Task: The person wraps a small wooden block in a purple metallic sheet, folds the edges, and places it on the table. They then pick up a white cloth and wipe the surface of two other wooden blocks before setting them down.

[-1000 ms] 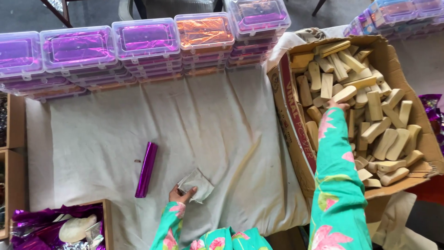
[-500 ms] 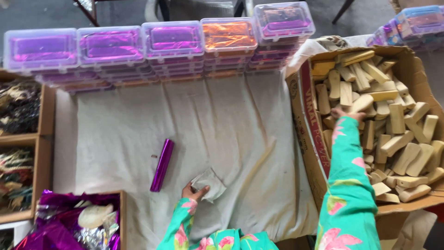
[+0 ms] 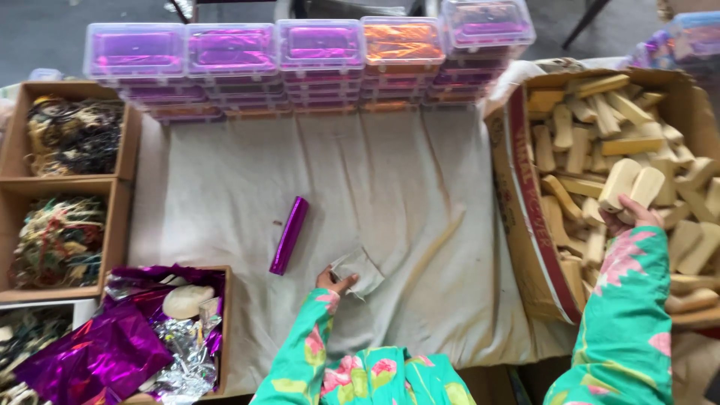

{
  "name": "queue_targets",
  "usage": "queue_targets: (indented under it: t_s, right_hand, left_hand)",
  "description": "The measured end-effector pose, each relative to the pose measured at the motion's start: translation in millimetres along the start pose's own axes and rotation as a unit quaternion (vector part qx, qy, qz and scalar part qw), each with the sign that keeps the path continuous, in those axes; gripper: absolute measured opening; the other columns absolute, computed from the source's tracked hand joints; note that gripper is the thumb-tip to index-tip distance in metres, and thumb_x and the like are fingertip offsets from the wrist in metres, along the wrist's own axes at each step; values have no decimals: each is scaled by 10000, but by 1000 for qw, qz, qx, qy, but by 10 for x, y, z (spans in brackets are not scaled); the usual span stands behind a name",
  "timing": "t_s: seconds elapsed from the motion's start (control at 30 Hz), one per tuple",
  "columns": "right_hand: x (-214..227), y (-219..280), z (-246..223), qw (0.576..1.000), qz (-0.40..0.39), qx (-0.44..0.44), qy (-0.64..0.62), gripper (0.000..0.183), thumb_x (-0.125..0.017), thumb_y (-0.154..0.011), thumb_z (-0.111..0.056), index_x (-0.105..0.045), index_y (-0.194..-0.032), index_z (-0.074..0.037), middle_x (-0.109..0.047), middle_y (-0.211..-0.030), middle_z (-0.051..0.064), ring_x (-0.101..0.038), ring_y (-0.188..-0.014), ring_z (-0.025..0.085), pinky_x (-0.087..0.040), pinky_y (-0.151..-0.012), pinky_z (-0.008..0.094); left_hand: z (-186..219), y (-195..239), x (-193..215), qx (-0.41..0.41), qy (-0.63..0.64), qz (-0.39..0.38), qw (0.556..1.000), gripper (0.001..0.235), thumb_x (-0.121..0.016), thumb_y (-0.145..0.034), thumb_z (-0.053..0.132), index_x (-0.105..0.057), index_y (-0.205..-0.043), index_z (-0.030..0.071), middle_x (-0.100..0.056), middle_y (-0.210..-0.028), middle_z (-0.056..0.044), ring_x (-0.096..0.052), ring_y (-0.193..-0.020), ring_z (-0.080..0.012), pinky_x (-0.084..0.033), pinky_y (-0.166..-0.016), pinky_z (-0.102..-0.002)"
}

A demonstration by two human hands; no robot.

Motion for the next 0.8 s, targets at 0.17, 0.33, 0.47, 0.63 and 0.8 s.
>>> queue_targets:
  t_s: [0.17, 0.33, 0.47, 0.63, 0.8]
  right_hand:
    - [289, 548, -168, 936, -38, 193, 293, 629, -821, -854, -151, -533, -1403, -45, -624, -1275, 125, -656, -1101, 262, -587, -860, 407]
    - [854, 596, 271, 855, -126, 81, 497, 672, -761, -885, -363, -588, -1476, -93, -687, -1216, 102, -656, -1097, 200, -501, -934, 332]
    - [1013, 759, -188, 818, 66, 237, 520, 635, -784, -991, -402, -586, -1509, -93, -606, -1370, 171, -625, -1147, 315, -508, -1008, 443]
    - [919, 1127, -569, 678, 133, 163, 704, 654, -774, -919, -328, -570, -1495, -96, -492, -1534, 248, -483, -1366, 439, -383, -1106, 619]
    - [721, 1048, -83, 497, -66, 140, 854, 689, -631, -928, -345, -372, -1557, -234, -318, -1623, 219, -425, -1404, 421, -319, -1120, 632]
  left_hand:
    - [-101, -70, 6, -15, 8, -10, 1000, 628, -917, -714, 187, -654, -1251, -5, -769, -1040, -118, -735, -907, -211, -596, -814, -347]
    - [-78, -40, 33, -10, -1, -5, 1000, 640, -920, -704, 192, -649, -1253, 8, -762, -1026, -110, -725, -878, -204, -590, -783, -345]
    - [-108, -46, 98, 6, -38, 6, 999, 628, -927, -716, 199, -661, -1244, -14, -752, -999, -133, -699, -836, -218, -570, -744, -361]
    - [-188, -97, 81, 24, -77, 32, 996, 605, -924, -732, 202, -677, -1231, -33, -739, -951, -151, -666, -773, -221, -542, -678, -362]
    - [93, 43, 33, 1, -22, 20, 1000, 613, -925, -691, 227, -668, -1197, -8, -756, -938, -81, -690, -764, -160, -551, -668, -301]
Point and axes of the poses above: each hand's wrist, its own y-axis away from the middle knuckle, its own x-axis out of the back of the hand, z = x × y, the point moved 4 cm from there along -y, towards the middle knuckle
